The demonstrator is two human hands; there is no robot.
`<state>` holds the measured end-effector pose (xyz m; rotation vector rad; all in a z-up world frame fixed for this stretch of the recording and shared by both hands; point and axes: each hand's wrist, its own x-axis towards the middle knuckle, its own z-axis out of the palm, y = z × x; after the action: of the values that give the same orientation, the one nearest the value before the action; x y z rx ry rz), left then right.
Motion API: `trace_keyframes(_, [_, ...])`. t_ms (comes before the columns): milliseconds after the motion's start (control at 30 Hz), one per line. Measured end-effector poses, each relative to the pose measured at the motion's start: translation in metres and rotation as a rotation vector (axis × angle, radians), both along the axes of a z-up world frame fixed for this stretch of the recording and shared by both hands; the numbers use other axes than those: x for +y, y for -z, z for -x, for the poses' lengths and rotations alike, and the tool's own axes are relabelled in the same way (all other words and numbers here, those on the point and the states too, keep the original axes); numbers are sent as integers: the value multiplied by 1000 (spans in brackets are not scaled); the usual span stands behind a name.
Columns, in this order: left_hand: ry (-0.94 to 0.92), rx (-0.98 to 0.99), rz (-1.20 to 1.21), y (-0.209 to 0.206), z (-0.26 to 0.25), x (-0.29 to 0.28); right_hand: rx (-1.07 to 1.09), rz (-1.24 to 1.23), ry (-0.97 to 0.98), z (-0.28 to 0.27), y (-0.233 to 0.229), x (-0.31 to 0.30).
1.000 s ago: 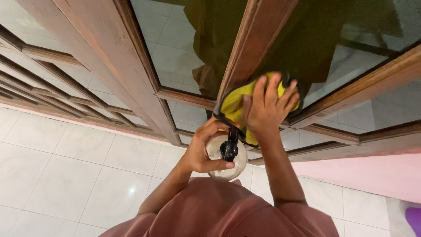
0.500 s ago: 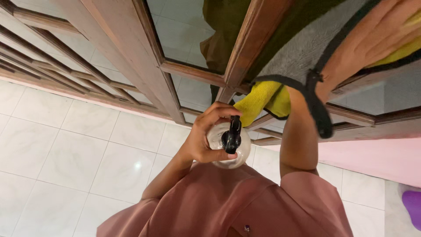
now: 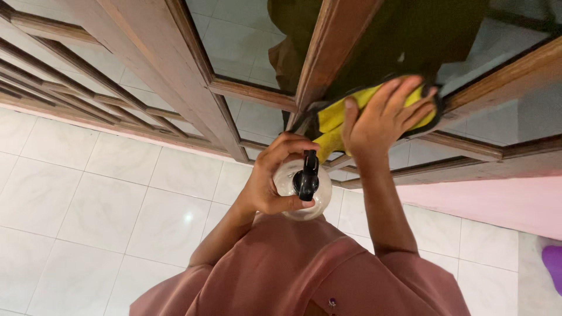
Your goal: The person wipes the glass panels of a wooden door using a cloth while holding a spray bottle.
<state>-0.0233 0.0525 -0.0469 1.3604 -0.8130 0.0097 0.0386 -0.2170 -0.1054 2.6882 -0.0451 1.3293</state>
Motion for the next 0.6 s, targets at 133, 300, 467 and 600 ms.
trace_keyframes(133, [0,-15,-12,-1,3,1,-113,-217,-35,-9,-71,-21])
trace_keyframes(300, [1,-25,-12,-3,4,-3,-361,-358,-98,-55,-131,-26])
trace_keyframes(467, [45,-51,24,-1,3,-8,-168,222,-274,-24,-61,15])
trace_keyframes(600, [31,-43,23,-1,3,-5,-175,99,-126,-3,-26,6])
